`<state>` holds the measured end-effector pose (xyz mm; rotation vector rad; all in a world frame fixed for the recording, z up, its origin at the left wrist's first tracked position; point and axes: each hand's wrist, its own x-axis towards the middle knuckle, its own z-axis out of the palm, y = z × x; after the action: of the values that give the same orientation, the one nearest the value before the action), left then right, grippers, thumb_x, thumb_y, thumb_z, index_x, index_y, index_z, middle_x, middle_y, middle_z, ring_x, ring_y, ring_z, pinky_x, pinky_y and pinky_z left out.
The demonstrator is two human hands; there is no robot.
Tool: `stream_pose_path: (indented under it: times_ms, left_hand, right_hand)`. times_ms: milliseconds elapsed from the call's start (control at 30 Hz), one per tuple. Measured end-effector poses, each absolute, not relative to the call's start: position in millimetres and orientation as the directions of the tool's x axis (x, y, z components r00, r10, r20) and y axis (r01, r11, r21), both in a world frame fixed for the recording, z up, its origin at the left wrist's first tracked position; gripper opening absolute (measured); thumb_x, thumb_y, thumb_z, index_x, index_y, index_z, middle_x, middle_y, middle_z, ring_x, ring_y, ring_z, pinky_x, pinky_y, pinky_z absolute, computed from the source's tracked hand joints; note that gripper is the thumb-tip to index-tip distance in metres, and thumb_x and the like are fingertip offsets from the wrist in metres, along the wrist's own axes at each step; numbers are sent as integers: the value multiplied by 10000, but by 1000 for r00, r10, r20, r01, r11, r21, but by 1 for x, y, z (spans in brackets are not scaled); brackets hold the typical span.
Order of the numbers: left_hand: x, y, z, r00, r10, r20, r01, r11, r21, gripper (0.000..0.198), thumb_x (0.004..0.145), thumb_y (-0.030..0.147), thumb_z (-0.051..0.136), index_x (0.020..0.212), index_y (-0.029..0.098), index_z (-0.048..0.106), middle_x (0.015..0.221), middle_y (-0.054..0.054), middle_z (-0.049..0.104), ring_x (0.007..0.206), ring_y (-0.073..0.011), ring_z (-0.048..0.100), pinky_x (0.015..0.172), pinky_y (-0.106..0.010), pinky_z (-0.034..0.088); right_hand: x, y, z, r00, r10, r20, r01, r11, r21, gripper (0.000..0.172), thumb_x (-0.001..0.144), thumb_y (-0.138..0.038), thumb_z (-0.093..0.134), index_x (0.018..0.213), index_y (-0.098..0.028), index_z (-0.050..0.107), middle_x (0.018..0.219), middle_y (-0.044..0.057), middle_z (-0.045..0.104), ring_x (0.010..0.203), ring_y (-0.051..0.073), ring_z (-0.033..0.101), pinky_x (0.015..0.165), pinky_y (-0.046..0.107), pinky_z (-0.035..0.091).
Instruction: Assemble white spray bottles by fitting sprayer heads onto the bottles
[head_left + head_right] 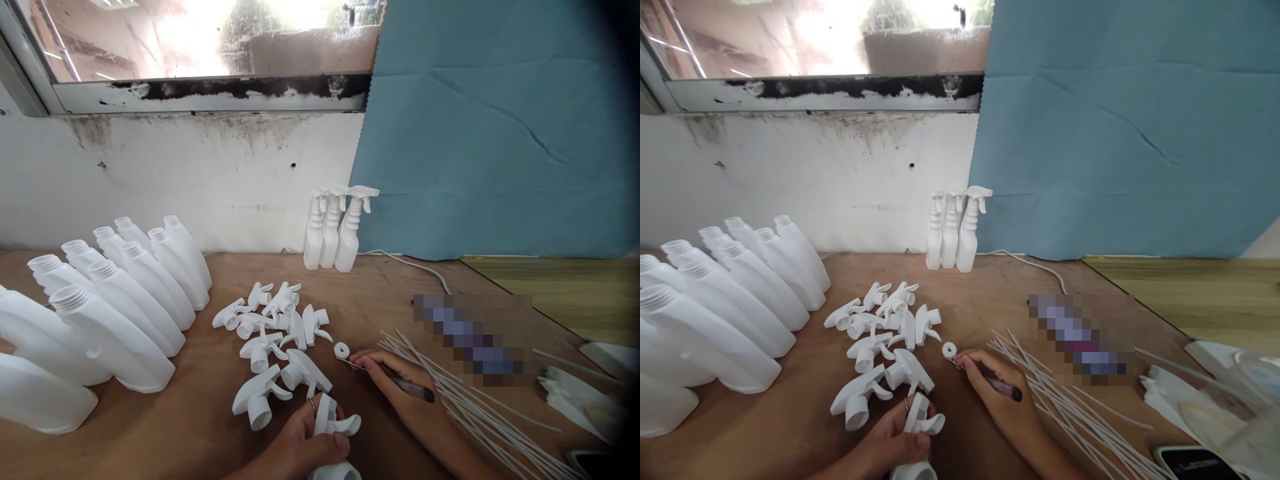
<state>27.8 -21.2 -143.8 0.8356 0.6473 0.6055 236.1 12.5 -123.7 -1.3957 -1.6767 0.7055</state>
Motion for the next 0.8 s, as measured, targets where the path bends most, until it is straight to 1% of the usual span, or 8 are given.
stream_pose_path:
  times_ms: [167, 267, 433, 633, 800]
  left_hand:
    - [28, -21, -145, 653, 704, -278, -223, 530, 818, 652, 586, 628, 824, 889, 192, 447, 653, 83, 412, 531, -48, 308, 539, -216, 221]
    - [28, -21, -145, 654, 701, -283, -219, 534, 817, 652, 595, 625, 821, 899, 191, 441, 659, 77, 423, 532, -51, 320, 538, -218, 225]
    - [28, -20, -146, 656, 700, -283, -221, 536, 815, 657, 591, 629, 822, 893, 191, 436, 645, 84, 417, 524, -48, 297, 545, -218, 228]
    - [26, -21, -145, 658, 696, -287, -210, 536, 818, 575, 642, 574, 813, 900, 195, 466, 671, 77, 424, 536, -55, 340, 567, -222, 238]
    - [25, -22, -146, 658, 696, -288, -213, 539, 815, 568, 647, 566, 811, 912, 192, 474, 672, 74, 427, 537, -57, 327, 561, -221, 229]
  right_hand:
    - [236, 13, -125, -44, 972, 231, 504, 221, -835, 270, 878, -440, 581, 797, -247, 751, 903, 39, 786, 871, 239, 729, 814, 340, 562]
    - [236, 14, -125, -47, 971, 236, 504, 226, -834, 282, 878, -447, 577, 794, -240, 750, 903, 45, 784, 864, 240, 728, 803, 338, 562]
    - [236, 13, -124, -48, 970, 237, 512, 228, -828, 292, 882, -453, 570, 799, -236, 748, 883, 47, 782, 849, 240, 728, 784, 329, 565]
    - [235, 14, -126, -44, 968, 247, 527, 233, -818, 273, 871, -448, 583, 790, -246, 749, 884, 42, 786, 852, 245, 732, 785, 341, 573]
    - [235, 14, -128, -49, 964, 261, 531, 247, -811, 284, 872, -458, 582, 778, -246, 746, 876, 41, 784, 836, 243, 733, 791, 350, 570]
